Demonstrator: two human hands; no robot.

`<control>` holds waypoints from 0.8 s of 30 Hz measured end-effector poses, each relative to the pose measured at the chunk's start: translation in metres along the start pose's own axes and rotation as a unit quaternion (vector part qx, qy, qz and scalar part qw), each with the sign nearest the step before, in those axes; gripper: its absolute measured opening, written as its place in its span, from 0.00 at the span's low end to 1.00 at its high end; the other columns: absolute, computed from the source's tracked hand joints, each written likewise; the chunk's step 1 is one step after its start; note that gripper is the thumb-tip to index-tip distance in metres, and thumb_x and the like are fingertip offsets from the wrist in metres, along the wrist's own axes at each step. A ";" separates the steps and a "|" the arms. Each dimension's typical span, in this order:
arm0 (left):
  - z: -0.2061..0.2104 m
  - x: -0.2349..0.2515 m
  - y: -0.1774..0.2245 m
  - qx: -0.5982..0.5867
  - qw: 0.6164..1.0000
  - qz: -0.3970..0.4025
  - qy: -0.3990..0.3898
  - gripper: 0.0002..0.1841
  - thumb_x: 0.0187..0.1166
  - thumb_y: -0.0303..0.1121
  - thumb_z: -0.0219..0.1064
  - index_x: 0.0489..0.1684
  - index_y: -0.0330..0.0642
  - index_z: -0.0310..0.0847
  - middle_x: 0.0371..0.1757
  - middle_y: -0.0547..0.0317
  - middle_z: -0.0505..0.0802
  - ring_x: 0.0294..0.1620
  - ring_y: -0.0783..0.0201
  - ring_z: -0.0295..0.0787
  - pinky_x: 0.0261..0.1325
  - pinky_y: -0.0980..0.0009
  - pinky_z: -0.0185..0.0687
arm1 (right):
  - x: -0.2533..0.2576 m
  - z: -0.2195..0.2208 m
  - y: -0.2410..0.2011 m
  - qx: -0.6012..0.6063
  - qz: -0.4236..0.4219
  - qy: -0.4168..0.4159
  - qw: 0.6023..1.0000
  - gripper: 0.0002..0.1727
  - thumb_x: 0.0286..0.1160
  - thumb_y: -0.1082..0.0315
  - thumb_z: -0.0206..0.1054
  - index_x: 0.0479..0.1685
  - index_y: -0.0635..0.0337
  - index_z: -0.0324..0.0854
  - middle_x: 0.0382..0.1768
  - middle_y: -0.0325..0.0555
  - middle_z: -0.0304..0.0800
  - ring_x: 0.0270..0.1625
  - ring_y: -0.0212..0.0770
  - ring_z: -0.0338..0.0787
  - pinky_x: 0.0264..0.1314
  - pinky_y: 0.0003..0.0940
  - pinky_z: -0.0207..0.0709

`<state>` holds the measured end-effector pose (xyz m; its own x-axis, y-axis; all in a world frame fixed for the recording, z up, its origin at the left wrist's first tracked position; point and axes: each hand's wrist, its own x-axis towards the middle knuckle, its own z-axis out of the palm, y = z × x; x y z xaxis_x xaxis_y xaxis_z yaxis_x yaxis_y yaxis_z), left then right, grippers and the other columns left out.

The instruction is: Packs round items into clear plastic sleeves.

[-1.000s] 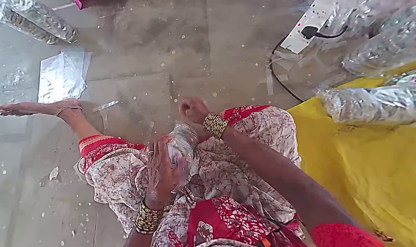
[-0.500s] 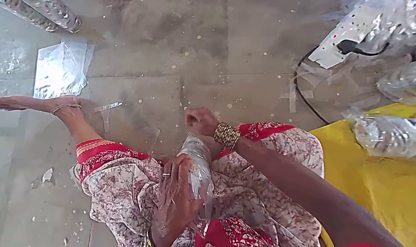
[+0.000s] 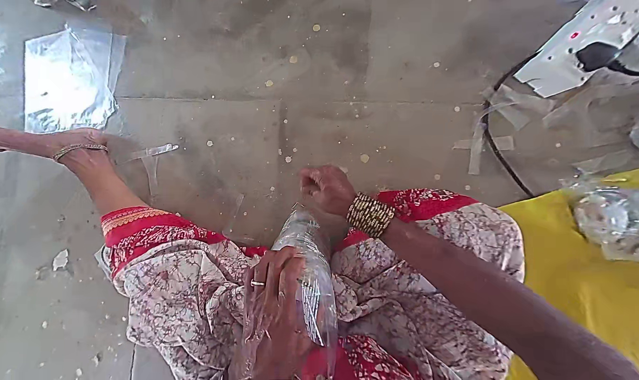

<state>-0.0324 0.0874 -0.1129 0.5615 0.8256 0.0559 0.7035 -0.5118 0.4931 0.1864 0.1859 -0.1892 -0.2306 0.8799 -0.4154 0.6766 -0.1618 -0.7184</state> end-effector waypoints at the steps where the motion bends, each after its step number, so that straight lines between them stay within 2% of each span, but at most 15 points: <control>1: 0.000 0.000 0.000 0.002 1.000 0.002 -0.001 0.31 0.68 0.61 0.67 0.62 0.47 0.79 0.64 0.51 0.88 0.67 0.53 0.81 0.65 0.52 0.74 | -0.002 0.005 -0.001 -0.006 0.026 -0.042 0.999 0.10 0.82 0.70 0.63 0.46 0.67 0.87 0.43 0.61 0.91 0.52 0.60 0.90 0.56 0.61 0.78; 3: 0.000 0.002 0.001 0.005 1.000 0.010 0.001 0.32 0.69 0.61 0.66 0.60 0.44 0.80 0.63 0.49 0.89 0.66 0.51 0.83 0.64 0.51 0.76 | -0.006 0.011 -0.002 -0.020 0.053 -0.116 0.992 0.13 0.85 0.68 0.59 0.56 0.67 0.85 0.54 0.63 0.89 0.63 0.61 0.86 0.66 0.61 0.73; 4: 0.001 0.002 0.001 0.003 1.000 0.011 0.002 0.32 0.68 0.60 0.67 0.60 0.43 0.81 0.63 0.48 0.89 0.66 0.50 0.83 0.63 0.50 0.76 | -0.008 0.009 -0.002 -0.015 0.058 -0.090 0.994 0.13 0.85 0.68 0.60 0.55 0.66 0.85 0.53 0.62 0.90 0.62 0.60 0.87 0.65 0.61 0.74; 6: 0.001 0.000 0.000 0.000 1.000 0.010 0.001 0.31 0.68 0.59 0.68 0.61 0.44 0.80 0.64 0.49 0.88 0.66 0.50 0.82 0.63 0.51 0.76 | -0.013 0.004 0.005 0.024 0.053 0.045 0.997 0.09 0.80 0.72 0.64 0.48 0.67 0.87 0.43 0.61 0.91 0.51 0.60 0.91 0.56 0.62 0.80; 8: 0.000 0.000 -0.002 -0.008 1.000 0.012 -0.002 0.32 0.67 0.58 0.70 0.62 0.42 0.80 0.65 0.49 0.87 0.67 0.50 0.82 0.63 0.50 0.77 | -0.018 -0.010 0.013 0.016 0.080 0.133 0.988 0.06 0.79 0.74 0.65 0.45 0.69 0.86 0.39 0.62 0.91 0.47 0.62 0.92 0.51 0.64 0.81; 11: 0.000 0.006 -0.003 -0.034 0.999 0.003 -0.004 0.38 0.66 0.59 0.70 0.68 0.35 0.78 0.68 0.44 0.87 0.70 0.46 0.82 0.66 0.46 0.78 | -0.023 -0.025 0.029 -0.058 0.137 0.125 0.981 0.06 0.77 0.76 0.65 0.45 0.70 0.84 0.43 0.65 0.91 0.52 0.64 0.91 0.55 0.63 0.79; 13: -0.005 0.008 -0.003 -0.096 0.995 -0.034 -0.017 0.48 0.66 0.59 0.70 0.80 0.27 0.67 0.75 0.38 0.82 0.76 0.44 0.78 0.73 0.44 0.75 | -0.028 -0.025 0.031 -0.084 0.138 0.113 0.980 0.07 0.72 0.79 0.68 0.44 0.72 0.84 0.50 0.66 0.88 0.57 0.64 0.89 0.58 0.61 0.78; 14: -0.010 0.010 -0.003 -0.155 0.985 -0.065 -0.031 0.51 0.64 0.55 0.73 0.85 0.28 0.59 0.80 0.37 0.77 0.81 0.46 0.73 0.77 0.47 0.72 | -0.029 -0.024 0.031 -0.092 0.140 0.107 0.980 0.09 0.70 0.79 0.69 0.47 0.72 0.84 0.57 0.67 0.85 0.59 0.64 0.87 0.58 0.60 0.79; 16: -0.023 0.012 -0.006 -0.306 0.946 -0.105 -0.034 0.50 0.65 0.42 0.73 0.89 0.28 0.51 0.86 0.39 0.69 0.86 0.57 0.66 0.82 0.63 0.70 | -0.035 -0.026 0.026 -0.099 0.165 0.100 0.976 0.20 0.72 0.74 0.71 0.63 0.70 0.80 0.72 0.68 0.75 0.65 0.65 0.86 0.61 0.60 0.82; 17: -0.027 0.011 -0.008 -0.351 0.930 -0.102 -0.020 0.45 0.67 0.36 0.68 0.88 0.26 0.52 0.87 0.38 0.68 0.87 0.58 0.66 0.82 0.66 0.69 | -0.040 -0.029 0.023 -0.094 0.166 0.111 0.975 0.23 0.74 0.72 0.70 0.69 0.68 0.77 0.75 0.67 0.72 0.67 0.66 0.85 0.63 0.61 0.81; 18: -0.030 0.008 -0.011 -0.372 0.923 -0.096 -0.007 0.38 0.72 0.30 0.62 0.86 0.24 0.56 0.87 0.38 0.69 0.86 0.58 0.67 0.83 0.67 0.69 | -0.047 -0.031 0.019 -0.081 0.140 0.144 0.976 0.22 0.74 0.71 0.70 0.67 0.69 0.78 0.72 0.69 0.75 0.67 0.67 0.84 0.63 0.63 0.80; 19: -0.033 0.006 -0.012 -0.378 0.922 -0.087 0.004 0.30 0.79 0.28 0.55 0.82 0.24 0.64 0.85 0.39 0.73 0.86 0.59 0.69 0.84 0.66 0.69 | -0.056 -0.034 0.011 -0.070 0.091 0.184 0.976 0.16 0.75 0.71 0.69 0.58 0.71 0.81 0.63 0.69 0.81 0.63 0.67 0.85 0.62 0.64 0.79; 21: -0.036 0.006 -0.009 -0.388 0.918 -0.077 0.029 0.23 0.89 0.30 0.46 0.71 0.25 0.77 0.77 0.43 0.83 0.83 0.60 0.74 0.84 0.65 0.68 | -0.079 -0.042 -0.017 -0.045 -0.063 0.260 0.963 0.07 0.75 0.72 0.69 0.39 0.70 0.84 0.39 0.61 0.88 0.45 0.58 0.90 0.51 0.56 0.81; 22: -0.036 0.005 -0.007 -0.403 0.911 -0.078 0.037 0.22 0.91 0.31 0.46 0.69 0.26 0.80 0.74 0.46 0.86 0.82 0.61 0.75 0.85 0.66 0.67 | -0.093 -0.044 -0.038 -0.020 -0.139 0.268 0.953 0.07 0.73 0.71 0.70 0.35 0.68 0.86 0.34 0.55 0.88 0.39 0.51 0.90 0.46 0.50 0.83; 24: -0.032 0.006 -0.002 -0.438 0.892 -0.092 0.058 0.20 0.91 0.33 0.49 0.60 0.30 0.87 0.66 0.54 0.92 0.76 0.67 0.80 0.82 0.68 0.71 | -0.125 -0.042 -0.090 0.027 -0.230 0.188 0.954 0.06 0.73 0.68 0.72 0.33 0.61 0.87 0.30 0.43 0.87 0.33 0.37 0.88 0.38 0.38 0.84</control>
<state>-0.0448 0.1007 -0.0863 0.3864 0.9218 -0.0313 0.1399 -0.0251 0.9899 0.1838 0.1090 -0.0496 -0.2208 0.9597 0.1737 0.5251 0.2671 -0.8081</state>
